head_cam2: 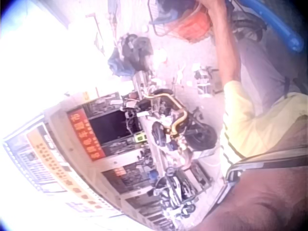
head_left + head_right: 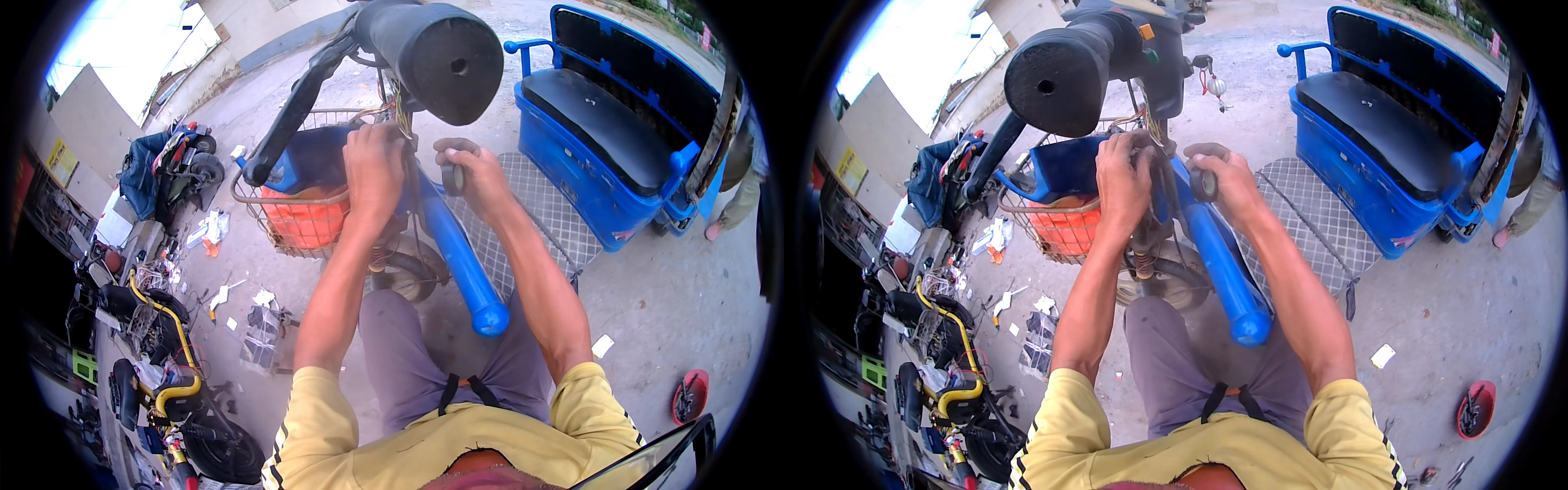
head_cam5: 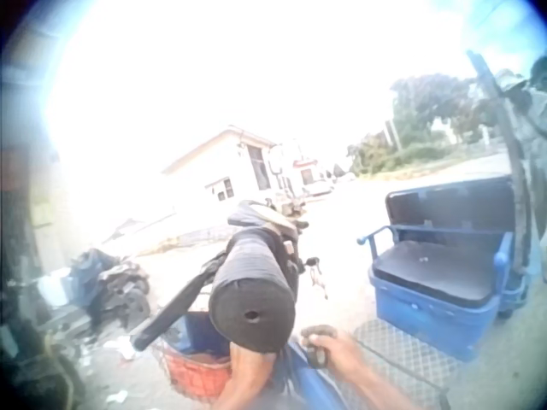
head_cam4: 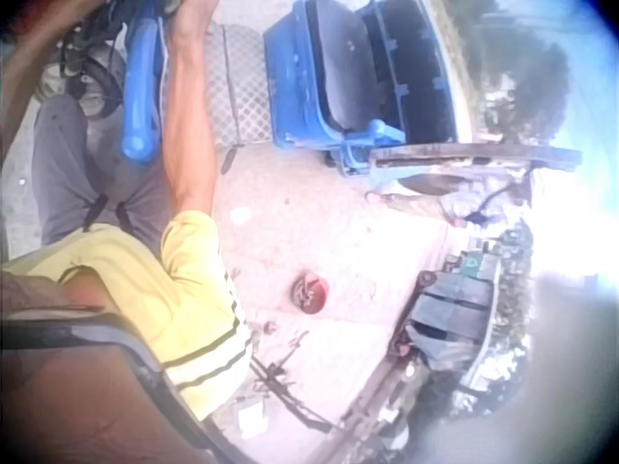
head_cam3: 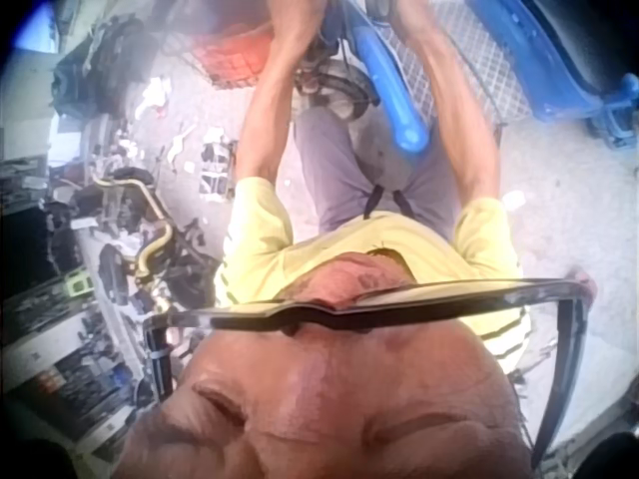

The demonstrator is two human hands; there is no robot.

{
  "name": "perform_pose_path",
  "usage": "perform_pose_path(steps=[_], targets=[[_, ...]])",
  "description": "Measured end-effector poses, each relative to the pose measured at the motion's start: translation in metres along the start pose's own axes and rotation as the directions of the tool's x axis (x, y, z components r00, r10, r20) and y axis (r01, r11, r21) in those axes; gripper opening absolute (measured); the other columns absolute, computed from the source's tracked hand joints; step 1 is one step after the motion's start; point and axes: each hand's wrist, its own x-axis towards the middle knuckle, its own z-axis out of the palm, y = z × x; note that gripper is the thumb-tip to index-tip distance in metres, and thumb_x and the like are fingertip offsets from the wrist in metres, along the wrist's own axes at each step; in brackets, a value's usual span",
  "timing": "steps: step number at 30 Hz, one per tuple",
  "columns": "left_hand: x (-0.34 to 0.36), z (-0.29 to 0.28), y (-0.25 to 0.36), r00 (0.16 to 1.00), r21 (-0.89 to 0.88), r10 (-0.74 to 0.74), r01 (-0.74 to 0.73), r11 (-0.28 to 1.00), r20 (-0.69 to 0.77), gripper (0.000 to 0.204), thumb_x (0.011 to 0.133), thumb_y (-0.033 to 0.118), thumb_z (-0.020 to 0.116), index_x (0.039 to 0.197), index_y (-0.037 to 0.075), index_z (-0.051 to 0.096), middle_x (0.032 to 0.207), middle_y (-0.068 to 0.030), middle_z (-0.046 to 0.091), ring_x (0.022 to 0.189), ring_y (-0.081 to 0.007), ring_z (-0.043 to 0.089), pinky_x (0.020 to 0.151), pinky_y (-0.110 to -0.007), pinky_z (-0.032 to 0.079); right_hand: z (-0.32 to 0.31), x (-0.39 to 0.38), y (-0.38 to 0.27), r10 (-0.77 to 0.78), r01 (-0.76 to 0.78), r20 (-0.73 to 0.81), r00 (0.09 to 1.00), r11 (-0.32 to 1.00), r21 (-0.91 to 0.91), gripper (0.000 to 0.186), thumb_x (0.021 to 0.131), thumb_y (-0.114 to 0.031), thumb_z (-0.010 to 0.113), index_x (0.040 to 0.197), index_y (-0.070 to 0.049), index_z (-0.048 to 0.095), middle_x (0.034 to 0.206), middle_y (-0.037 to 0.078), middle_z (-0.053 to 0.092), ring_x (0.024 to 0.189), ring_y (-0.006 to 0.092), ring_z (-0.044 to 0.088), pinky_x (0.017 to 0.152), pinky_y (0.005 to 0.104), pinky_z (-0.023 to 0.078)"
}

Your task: The person works on the handlebar area of a blue three-wheeled vehicle, repeatedly wrapping electrical tape around the wiring and handlebar stem. The person uses both hands to secure the tape and adjust the wires.

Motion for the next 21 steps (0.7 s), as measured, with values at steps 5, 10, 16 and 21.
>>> perform_pose_path(steps=[5, 10, 16, 21], targets=[[0.008, -0.004, 0.007, 0.992, -0.012, -0.100, 0.101, 0.995, 0.078, 0.031, 0.093, 0.015, 0.081, 0.119, 0.001, 0.074, 0.103, -0.0157, 0.077, 0.098, -0.0331, 0.072, 0.086, -0.044, 0.056, 0.012, 0.013, 0.014, -0.057, 0.042, -0.033, 0.998, 0.933, -0.358, 0.035, 0.103, -0.022, 0.072, 0.124, 0.005, 0.074, 0.092, 0.010, 0.075, 0.081, 0.0183, 0.069, 0.073, 0.0330, 0.055], [0.024, -0.004, 0.003, 0.968, -0.057, -0.188, 0.200, 0.978, 0.169, 0.032, 0.095, 0.015, 0.080, 0.121, -0.002, 0.073, 0.094, -0.0148, 0.081, 0.080, -0.0291, 0.078, 0.078, -0.041, 0.059, 0.024, 0.038, 0.037, -0.335, 0.262, -0.034, 0.942, 0.793, -0.550, 0.032, 0.099, -0.025, 0.075, 0.111, 0.005, 0.079, 0.094, 0.016, 0.080, 0.087, 0.0230, 0.074, 0.080, 0.0387, 0.058], [0.020, 0.003, -0.012, 0.973, -0.043, -0.209, 0.214, 0.976, 0.101, 0.024, 0.100, 0.015, 0.076, 0.119, -0.001, 0.074, 0.096, -0.0157, 0.082, 0.085, -0.0275, 0.080, 0.079, -0.039, 0.059, 0.036, 0.033, 0.034, -0.368, 0.254, -0.085, 0.926, 0.774, -0.580, 0.029, 0.098, -0.023, 0.075, 0.109, 0.003, 0.080, 0.096, 0.017, 0.080, 0.088, 0.0244, 0.076, 0.082, 0.0392, 0.059], [0.016, -0.010, 0.004, 0.976, -0.042, -0.031, 0.041, 0.998, 0.215, 0.023, 0.102, 0.014, 0.072, 0.120, -0.001, 0.074, 0.107, -0.0156, 0.076, 0.095, -0.0331, 0.077, 0.082, -0.043, 0.058, 0.037, 0.028, 0.035, -0.526, 0.397, -0.040, 0.850, 0.688, -0.607, 0.021, 0.097, -0.018, 0.074, 0.106, 0.000, 0.080, 0.099, 0.017, 0.080, 0.090, 0.0285, 0.077, 0.083, 0.0417, 0.059]])
